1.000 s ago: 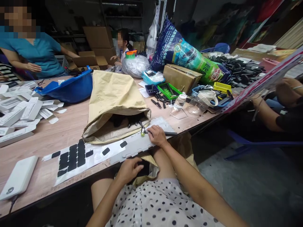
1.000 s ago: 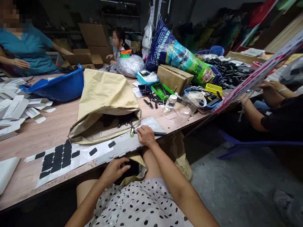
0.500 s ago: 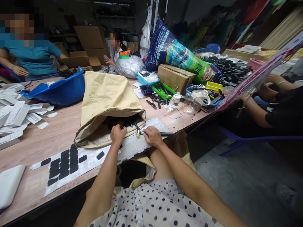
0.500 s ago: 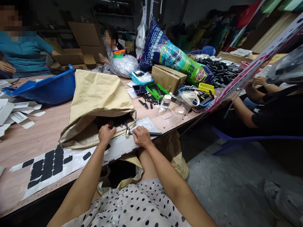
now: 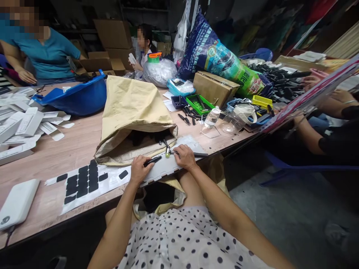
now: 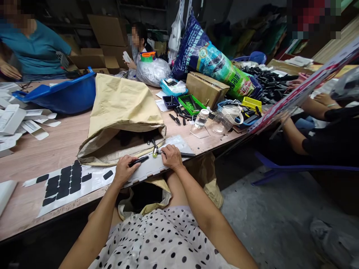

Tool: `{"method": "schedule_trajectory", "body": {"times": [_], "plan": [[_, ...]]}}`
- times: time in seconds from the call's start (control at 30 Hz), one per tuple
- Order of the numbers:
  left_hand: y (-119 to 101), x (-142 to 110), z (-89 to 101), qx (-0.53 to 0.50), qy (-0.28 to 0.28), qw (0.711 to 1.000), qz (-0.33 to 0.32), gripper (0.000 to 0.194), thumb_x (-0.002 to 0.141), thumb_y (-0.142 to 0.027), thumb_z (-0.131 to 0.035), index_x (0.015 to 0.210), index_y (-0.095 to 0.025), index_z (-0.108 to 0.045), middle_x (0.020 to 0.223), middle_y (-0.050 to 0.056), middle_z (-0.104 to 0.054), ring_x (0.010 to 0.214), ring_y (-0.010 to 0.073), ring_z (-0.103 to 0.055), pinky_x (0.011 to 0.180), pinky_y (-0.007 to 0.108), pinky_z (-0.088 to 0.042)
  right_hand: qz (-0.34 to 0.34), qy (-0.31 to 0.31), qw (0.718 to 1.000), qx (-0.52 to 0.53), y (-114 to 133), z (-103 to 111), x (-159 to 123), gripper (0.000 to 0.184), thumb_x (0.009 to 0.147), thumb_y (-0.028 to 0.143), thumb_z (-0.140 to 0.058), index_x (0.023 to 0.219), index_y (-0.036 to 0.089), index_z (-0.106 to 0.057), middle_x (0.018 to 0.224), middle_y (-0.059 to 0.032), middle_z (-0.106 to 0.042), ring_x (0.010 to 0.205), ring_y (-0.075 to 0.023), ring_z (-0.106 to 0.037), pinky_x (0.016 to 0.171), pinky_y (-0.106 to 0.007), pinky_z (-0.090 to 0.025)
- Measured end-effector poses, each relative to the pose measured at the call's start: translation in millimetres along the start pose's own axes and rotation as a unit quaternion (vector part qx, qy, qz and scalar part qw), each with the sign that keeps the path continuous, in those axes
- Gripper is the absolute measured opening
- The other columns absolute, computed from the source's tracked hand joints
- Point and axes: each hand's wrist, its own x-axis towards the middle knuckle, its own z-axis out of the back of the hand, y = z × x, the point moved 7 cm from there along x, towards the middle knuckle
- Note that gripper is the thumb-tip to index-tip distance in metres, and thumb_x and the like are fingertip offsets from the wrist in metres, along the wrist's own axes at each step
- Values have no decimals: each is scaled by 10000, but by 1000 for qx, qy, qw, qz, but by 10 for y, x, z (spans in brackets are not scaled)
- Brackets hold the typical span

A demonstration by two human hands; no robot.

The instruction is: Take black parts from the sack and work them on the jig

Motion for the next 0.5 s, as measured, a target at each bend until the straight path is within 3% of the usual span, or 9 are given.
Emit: {"method": "schedule_trajectory", "body": {"times": [0.33,0.5], "plan": [[10,15,-29,-4,12,1000,16,173,790,-319,-658,939,-269,-732,872,24,-662,887,243,-564,845,374,-469,3,5,1000,6,-44,28,-4,171,912,216,-545,966,228,-707,903,-73,-628,904,-230,-520,793,-323,-412],[-1,28,-49,-2,31,999,31,193,778,-303,-677,956,-273,-743,908,30,-672,922,249,-565,868,377,-461,-11,-25,997,70,148,120,-27,285,983,212,-428,1117,228,-679,998,-77,-644,938,-206,-585,839,-298,-472]]}}
